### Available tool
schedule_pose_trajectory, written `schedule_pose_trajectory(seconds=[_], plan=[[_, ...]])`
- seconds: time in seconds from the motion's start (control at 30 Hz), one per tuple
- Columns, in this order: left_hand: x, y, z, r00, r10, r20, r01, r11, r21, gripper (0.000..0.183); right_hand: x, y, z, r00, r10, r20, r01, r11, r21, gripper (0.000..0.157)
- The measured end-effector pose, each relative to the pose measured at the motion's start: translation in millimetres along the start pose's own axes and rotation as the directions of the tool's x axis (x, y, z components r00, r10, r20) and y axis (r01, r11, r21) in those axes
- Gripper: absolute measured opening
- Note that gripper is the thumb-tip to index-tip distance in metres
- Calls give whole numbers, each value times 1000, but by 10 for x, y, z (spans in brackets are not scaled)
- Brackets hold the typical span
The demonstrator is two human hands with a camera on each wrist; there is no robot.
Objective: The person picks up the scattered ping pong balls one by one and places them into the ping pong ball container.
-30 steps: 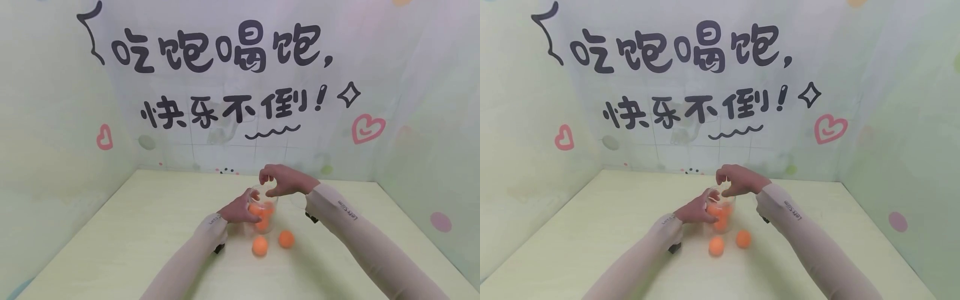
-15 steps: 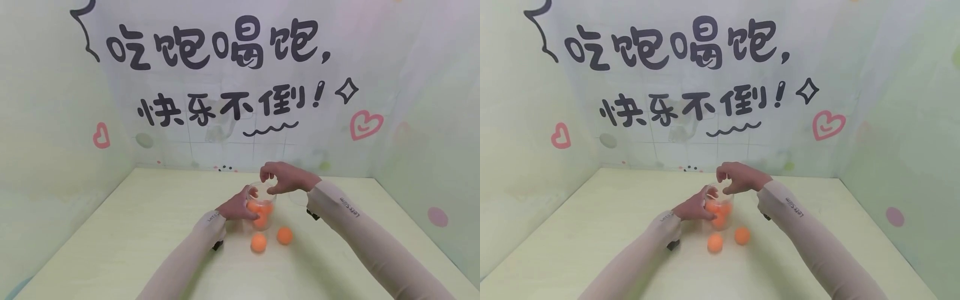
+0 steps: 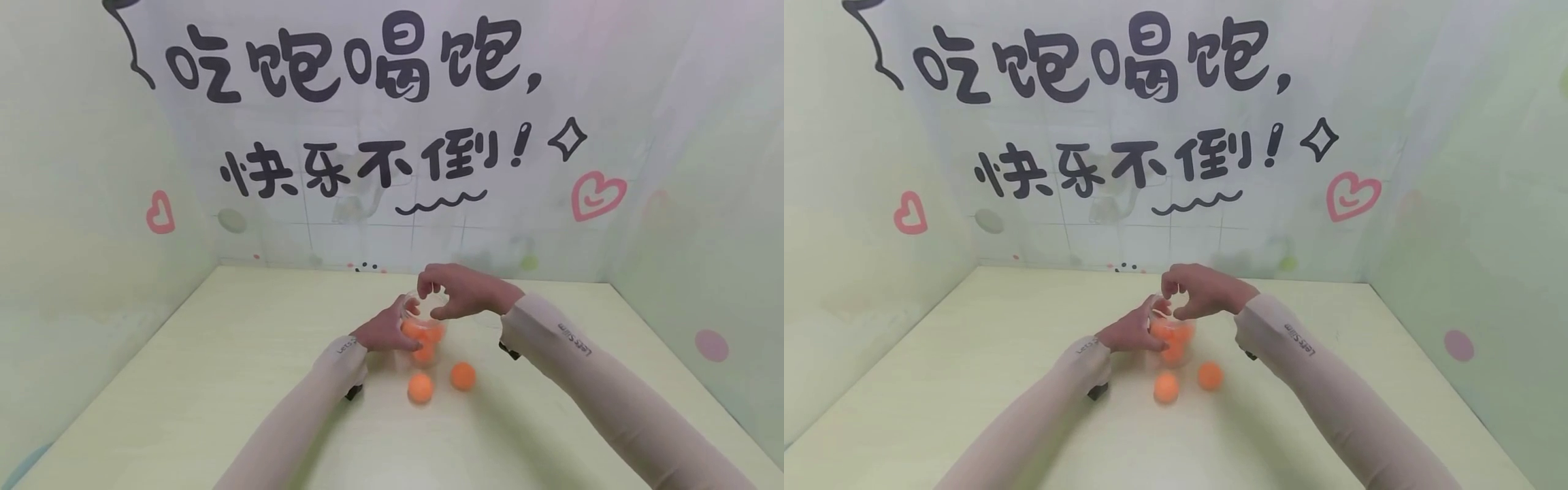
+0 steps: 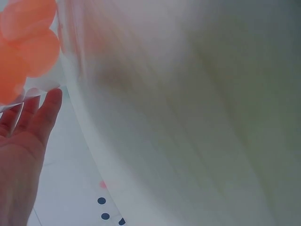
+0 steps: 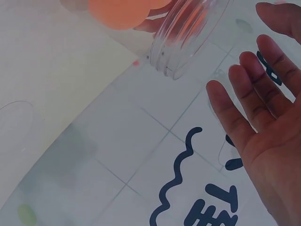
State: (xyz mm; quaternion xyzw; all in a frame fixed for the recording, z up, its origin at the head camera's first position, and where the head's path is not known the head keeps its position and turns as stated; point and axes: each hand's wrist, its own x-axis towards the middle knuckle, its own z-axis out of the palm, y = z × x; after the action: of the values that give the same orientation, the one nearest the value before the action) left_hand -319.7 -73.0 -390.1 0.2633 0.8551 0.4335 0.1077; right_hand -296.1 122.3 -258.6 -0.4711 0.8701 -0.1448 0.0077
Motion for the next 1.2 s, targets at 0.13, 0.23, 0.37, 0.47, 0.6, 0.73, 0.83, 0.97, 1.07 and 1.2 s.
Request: schedule_pose_trajectory(seconds=[0.13,0.23,0.37,0.47,0.6,0.73,0.83,0.97,1.07,1.2], plan=[[2,11,1,1000,-11,0,11,1000,5,80,-41,-46,42,1000,8,4,-8,1000,22,21],[8,15,1,1000,-13,-1,13,1000,13,78,-103,-59,92,1000,-11,-5,11,999,31,22],[12,13,-7,1000,-11,-5,12,1000,21,78,-235,-42,154,999,-34,-22,35,999,42,22],[11,14,-17,1000,-11,-8,11,1000,16,80,-338,-3,201,999,-28,-31,30,998,53,20],[3,25,-25,1000,-9,-13,9,1000,19,81,-455,78,272,999,-17,-34,19,998,59,20],[-17,35,-15,1000,-9,-15,9,1000,26,80,-541,143,338,1000,11,-10,-11,997,72,21],[-35,39,-6,1000,-7,-18,8,1000,20,81,-581,178,387,999,32,21,-34,996,79,21],[-49,34,-2,1000,9,-20,-8,1000,13,82,-625,195,433,997,62,56,-66,995,78,21],[-45,30,0,1000,11,-17,-10,1000,12,83,-666,204,465,993,84,79,-90,993,77,24],[-41,37,6,1000,-2,-16,2,1000,19,82,-716,191,514,983,133,128,-145,985,97,31]])
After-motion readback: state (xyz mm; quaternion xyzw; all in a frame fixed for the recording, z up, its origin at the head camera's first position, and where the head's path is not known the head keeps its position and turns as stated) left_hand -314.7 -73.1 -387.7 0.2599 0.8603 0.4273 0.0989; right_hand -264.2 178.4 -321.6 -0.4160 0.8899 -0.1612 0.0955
